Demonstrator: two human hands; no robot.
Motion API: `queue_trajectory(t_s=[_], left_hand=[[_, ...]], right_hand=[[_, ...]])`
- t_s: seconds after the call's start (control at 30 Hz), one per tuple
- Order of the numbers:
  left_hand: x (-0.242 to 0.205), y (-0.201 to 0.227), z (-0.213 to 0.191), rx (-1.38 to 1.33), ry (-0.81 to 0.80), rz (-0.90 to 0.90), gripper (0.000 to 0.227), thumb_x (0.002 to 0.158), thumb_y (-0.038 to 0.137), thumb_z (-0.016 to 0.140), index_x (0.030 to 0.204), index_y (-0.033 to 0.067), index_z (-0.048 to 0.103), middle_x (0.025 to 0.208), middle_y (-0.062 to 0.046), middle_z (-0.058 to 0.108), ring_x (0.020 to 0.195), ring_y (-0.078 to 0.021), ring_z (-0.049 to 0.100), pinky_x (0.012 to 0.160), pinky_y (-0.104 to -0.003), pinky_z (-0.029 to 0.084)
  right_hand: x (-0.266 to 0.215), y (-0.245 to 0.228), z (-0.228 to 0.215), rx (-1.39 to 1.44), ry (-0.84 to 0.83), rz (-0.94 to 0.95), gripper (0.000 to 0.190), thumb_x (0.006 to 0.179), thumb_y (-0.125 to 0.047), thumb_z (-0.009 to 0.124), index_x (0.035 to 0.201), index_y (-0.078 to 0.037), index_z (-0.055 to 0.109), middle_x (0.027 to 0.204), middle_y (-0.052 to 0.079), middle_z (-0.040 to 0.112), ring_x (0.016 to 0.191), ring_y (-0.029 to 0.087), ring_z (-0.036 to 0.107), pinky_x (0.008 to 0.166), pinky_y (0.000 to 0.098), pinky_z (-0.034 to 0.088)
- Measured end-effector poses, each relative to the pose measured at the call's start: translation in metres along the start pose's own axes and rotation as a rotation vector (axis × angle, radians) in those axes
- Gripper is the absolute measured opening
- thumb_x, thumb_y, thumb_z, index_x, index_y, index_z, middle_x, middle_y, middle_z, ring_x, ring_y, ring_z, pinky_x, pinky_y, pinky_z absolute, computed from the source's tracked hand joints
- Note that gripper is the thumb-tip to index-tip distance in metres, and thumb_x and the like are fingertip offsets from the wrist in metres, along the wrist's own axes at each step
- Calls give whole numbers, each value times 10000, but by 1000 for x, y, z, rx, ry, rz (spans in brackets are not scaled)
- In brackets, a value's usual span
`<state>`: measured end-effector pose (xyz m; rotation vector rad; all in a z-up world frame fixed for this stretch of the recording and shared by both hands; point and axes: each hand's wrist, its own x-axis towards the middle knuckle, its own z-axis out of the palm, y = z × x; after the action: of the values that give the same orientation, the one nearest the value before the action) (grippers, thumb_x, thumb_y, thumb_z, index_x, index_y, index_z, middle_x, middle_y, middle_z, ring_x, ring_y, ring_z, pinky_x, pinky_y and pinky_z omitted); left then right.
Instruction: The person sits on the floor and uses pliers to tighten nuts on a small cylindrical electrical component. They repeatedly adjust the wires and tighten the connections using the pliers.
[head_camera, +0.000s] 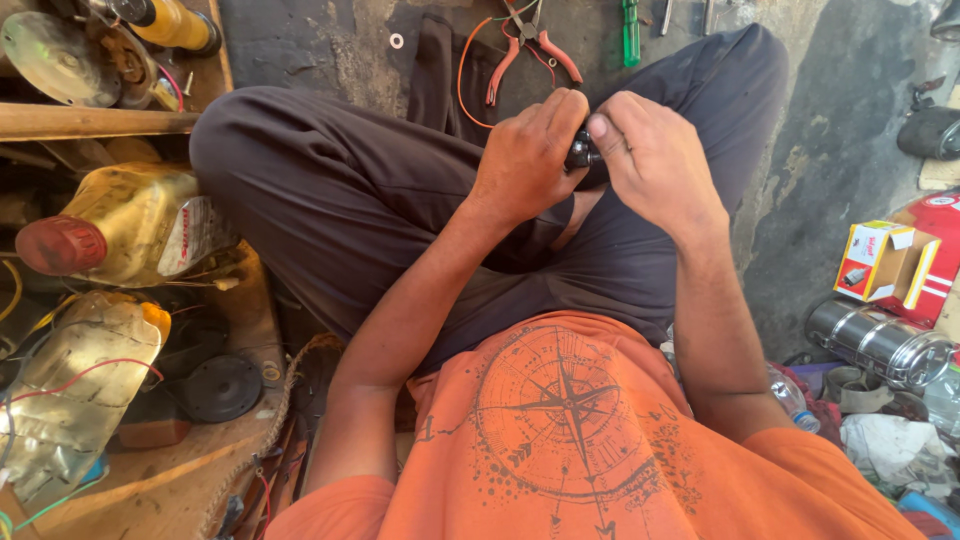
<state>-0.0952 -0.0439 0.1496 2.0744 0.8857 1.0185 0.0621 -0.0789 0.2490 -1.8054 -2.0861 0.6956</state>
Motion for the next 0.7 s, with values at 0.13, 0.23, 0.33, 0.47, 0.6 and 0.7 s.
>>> queue_trajectory(t_s=[0.13, 0.23, 0.33, 0.47, 0.6, 0.7], left_hand=[[1, 1, -5, -21, 48, 50, 604, 684, 164, 824, 1148, 39, 458, 1016, -122, 579, 827, -326, 628, 667, -425, 502], [2, 2, -6, -18, 10, -32, 512, 741, 143, 837, 1095, 84, 471, 967, -86, 567, 840, -303, 644, 687, -421, 503], [3, 2, -9, -41, 33, -68, 464, 775, 126, 835, 1070, 104, 477, 962, -63, 570, 864, -283, 652, 719, -414, 514], [2, 5, -5, -171, 136, -107, 487, 772, 169, 854, 1069, 81, 479, 938, -74, 597, 842, -287, 669, 709, -395, 532], [7, 4, -1, -735, 237, -591, 386, 829, 121, 802, 1056, 64, 494, 908, -77, 651, 757, -240, 660, 621, -363, 532], [15, -18, -11, -1118, 363, -799, 343, 867, 128, 763, 1078, 59, 502, 905, -84, 662, 749, -224, 706, 589, -366, 576]], right_hand=[[-4, 3, -1, 111, 2, -4, 273, 1138, -246, 539, 1109, 22, 587, 973, 176, 638, 923, 371, 643, 809, 429, 499], [-9, 6, -3, 211, -18, 52, 278, 1141, -248, 538, 1122, 19, 609, 956, 163, 644, 896, 336, 652, 799, 396, 504], [-9, 5, -3, 235, 13, 56, 254, 1090, -231, 639, 1100, 23, 641, 961, 143, 672, 854, 280, 668, 775, 358, 522], [-16, 4, 2, 313, 103, -17, 247, 1002, -166, 772, 1094, 24, 645, 956, 104, 659, 856, 188, 658, 784, 318, 534], [-21, 24, 8, 473, 243, 55, 222, 1034, -132, 765, 1146, 16, 642, 1021, 69, 665, 889, 121, 640, 795, 279, 528], [-8, 59, 24, 498, 333, 252, 178, 1079, -155, 753, 1094, -4, 661, 951, 35, 677, 821, 107, 624, 747, 263, 513]])
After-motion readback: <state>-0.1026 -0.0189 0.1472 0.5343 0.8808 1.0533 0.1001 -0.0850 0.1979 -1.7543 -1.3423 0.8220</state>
